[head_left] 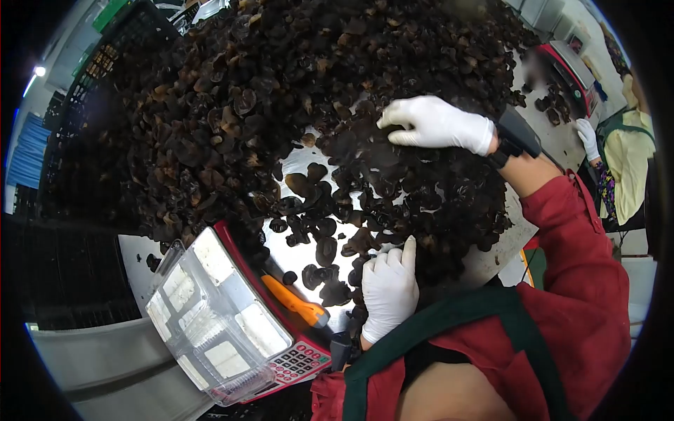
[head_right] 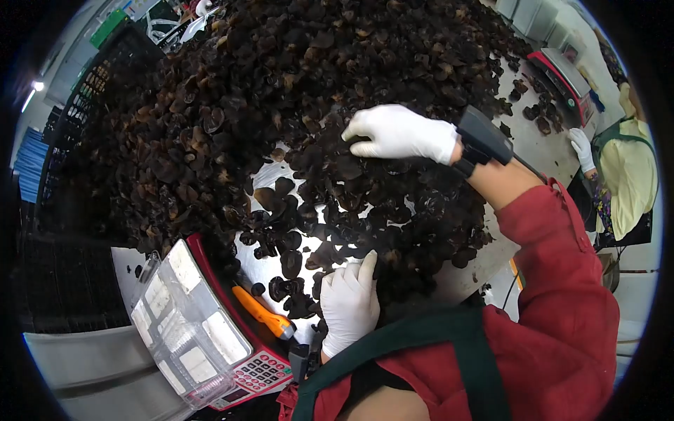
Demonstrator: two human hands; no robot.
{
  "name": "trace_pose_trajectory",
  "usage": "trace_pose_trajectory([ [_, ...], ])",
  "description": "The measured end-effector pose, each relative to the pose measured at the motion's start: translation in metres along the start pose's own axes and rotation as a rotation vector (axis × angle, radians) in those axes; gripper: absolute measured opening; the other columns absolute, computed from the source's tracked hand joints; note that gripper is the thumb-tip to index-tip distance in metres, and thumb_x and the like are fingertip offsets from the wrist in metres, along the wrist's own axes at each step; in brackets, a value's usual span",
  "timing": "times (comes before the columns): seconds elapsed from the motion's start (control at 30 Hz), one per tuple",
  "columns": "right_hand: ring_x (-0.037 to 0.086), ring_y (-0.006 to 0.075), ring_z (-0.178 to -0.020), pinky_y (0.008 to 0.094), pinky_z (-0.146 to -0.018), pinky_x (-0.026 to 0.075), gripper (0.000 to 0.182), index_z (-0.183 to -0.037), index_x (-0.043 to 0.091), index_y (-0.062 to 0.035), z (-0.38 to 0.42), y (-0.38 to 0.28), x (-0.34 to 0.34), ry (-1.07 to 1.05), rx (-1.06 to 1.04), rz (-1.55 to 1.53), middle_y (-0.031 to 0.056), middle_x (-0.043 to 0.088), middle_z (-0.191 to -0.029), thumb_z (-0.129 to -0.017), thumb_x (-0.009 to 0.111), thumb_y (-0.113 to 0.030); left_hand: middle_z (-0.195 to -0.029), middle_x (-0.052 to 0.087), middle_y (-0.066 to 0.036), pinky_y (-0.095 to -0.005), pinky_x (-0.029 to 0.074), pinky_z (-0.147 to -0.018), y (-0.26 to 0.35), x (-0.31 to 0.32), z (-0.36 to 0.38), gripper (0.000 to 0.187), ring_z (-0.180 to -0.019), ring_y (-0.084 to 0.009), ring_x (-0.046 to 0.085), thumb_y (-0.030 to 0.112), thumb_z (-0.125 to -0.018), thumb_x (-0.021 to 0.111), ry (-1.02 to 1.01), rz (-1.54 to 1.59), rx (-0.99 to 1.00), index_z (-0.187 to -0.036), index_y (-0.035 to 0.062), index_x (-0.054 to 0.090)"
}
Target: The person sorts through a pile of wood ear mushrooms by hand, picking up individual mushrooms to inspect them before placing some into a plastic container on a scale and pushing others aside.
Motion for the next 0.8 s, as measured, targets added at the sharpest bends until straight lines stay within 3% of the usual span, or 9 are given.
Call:
trace_pose_trajectory([
  [0.07,0.066,0.0312,-0.107,0.0398,-0.094,0.052,0.036,-0.118,0.069,-0.008,-0.022,0.003,0.0,0.091,0.03,-0.019,0.0125,0.068,-0.119,-0.092,0.062,-0.031,-0.1,0.06,-0.006,-0.0374,0.044,-0.082,0.0,0.0,0.0,0.055,-0.093,-0.0234,0.06,0.01,-0.076,0.071,0.011,-0.004,-0.004,-0.13,0.0094,0.059],
  [0.2,0.061,0.0281,-0.109,0.0399,-0.094,0.051,0.042,-0.128,0.064,-0.0131,-0.079,-0.002,0.024,0.269,-0.17,0.027,0.0098,0.066,-0.117,-0.087,0.068,-0.023,-0.1,0.06,-0.005,-0.0374,0.044,-0.082,-0.001,0.001,0.001,0.055,-0.094,-0.0233,0.06,0.01,-0.076,0.072,-0.007,-0.012,-0.021,-0.13,0.0098,0.059],
  [0.27,0.057,0.0301,-0.115,0.042,-0.097,0.05,0.049,-0.133,0.061,-0.0159,-0.105,-0.01,0.042,0.242,-0.226,0.145,0.0107,0.064,-0.121,-0.085,0.07,-0.022,-0.099,0.06,-0.005,-0.0372,0.044,-0.082,-0.001,0.0,0.0,0.056,-0.092,-0.023,0.06,0.01,-0.075,0.072,0.016,-0.014,-0.013,-0.13,0.0103,0.059],
  [0.33,0.058,0.0329,-0.115,0.0438,-0.097,0.05,0.048,-0.128,0.063,-0.0159,-0.119,-0.015,0.063,0.166,-0.148,0.146,0.0132,0.063,-0.122,-0.081,0.073,-0.019,-0.098,0.06,-0.005,-0.0369,0.044,-0.082,-0.002,0.002,0.0,0.056,-0.092,-0.0228,0.06,0.011,-0.075,0.072,0.014,-0.007,-0.019,-0.13,0.0103,0.059],
  [0.4,0.066,0.0329,-0.102,0.0423,-0.09,0.053,0.036,-0.117,0.068,-0.0112,-0.124,-0.013,0.063,0.202,-0.133,0.024,0.0166,0.069,-0.107,-0.083,0.067,-0.02,-0.097,0.06,-0.005,-0.0366,0.044,-0.082,-0.004,0.001,0.0,0.056,-0.092,-0.0226,0.06,0.011,-0.075,0.073,0.015,-0.001,-0.022,-0.13,0.0104,0.059],
  [0.5,0.066,0.0373,-0.102,0.0415,-0.089,0.052,0.04,-0.119,0.066,-0.0047,-0.111,-0.007,0.046,0.055,-0.008,-0.241,0.0224,0.07,-0.105,-0.086,0.062,-0.027,-0.095,0.059,-0.004,-0.036,0.044,-0.082,-0.003,-0.001,-0.001,0.057,-0.09,-0.0222,0.059,0.011,-0.075,0.073,0.008,0.009,-0.027,-0.13,0.0104,0.059],
  [0.6,0.069,0.0281,-0.086,0.0373,-0.081,0.052,0.035,-0.108,0.069,0.0006,-0.085,0.012,0.028,-0.001,0.012,-0.305,0.0178,0.072,-0.097,-0.09,0.061,-0.028,-0.094,0.059,-0.004,-0.0357,0.044,-0.082,-0.003,-0.001,-0.001,0.056,-0.089,-0.0222,0.06,0.012,-0.075,0.073,0.015,0.025,-0.022,-0.129,0.0102,0.059],
  [0.7,0.057,0.0078,-0.065,0.0275,-0.066,0.048,0.037,-0.09,0.069,0.0005,-0.055,0.036,0.024,-0.133,0.158,-0.555,0.0026,0.069,-0.08,-0.102,0.054,-0.031,-0.094,0.059,-0.004,-0.036,0.044,-0.081,-0.002,-0.002,-0.001,0.056,-0.089,-0.0223,0.06,0.012,-0.075,0.074,-0.004,0.024,-0.034,-0.13,0.01,0.059],
  [0.8,0.056,0.0069,-0.066,0.0241,-0.061,0.047,0.037,-0.089,0.07,-0.0029,-0.02,0.036,0.012,-0.074,0.249,-0.706,0.0,0.065,-0.073,-0.103,0.054,-0.034,-0.094,0.059,-0.004,-0.0362,0.044,-0.081,-0.002,-0.002,-0.001,0.054,-0.088,-0.0226,0.06,0.012,-0.077,0.073,0.003,0.049,-0.031,-0.129,0.01,0.059],
])
Point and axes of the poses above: each hand's wrist, its own z-axis away from the middle knuckle, its own x-axis out of the palm, y = z × x, the point moved 2 cm from there along -z, towards the middle knuckle
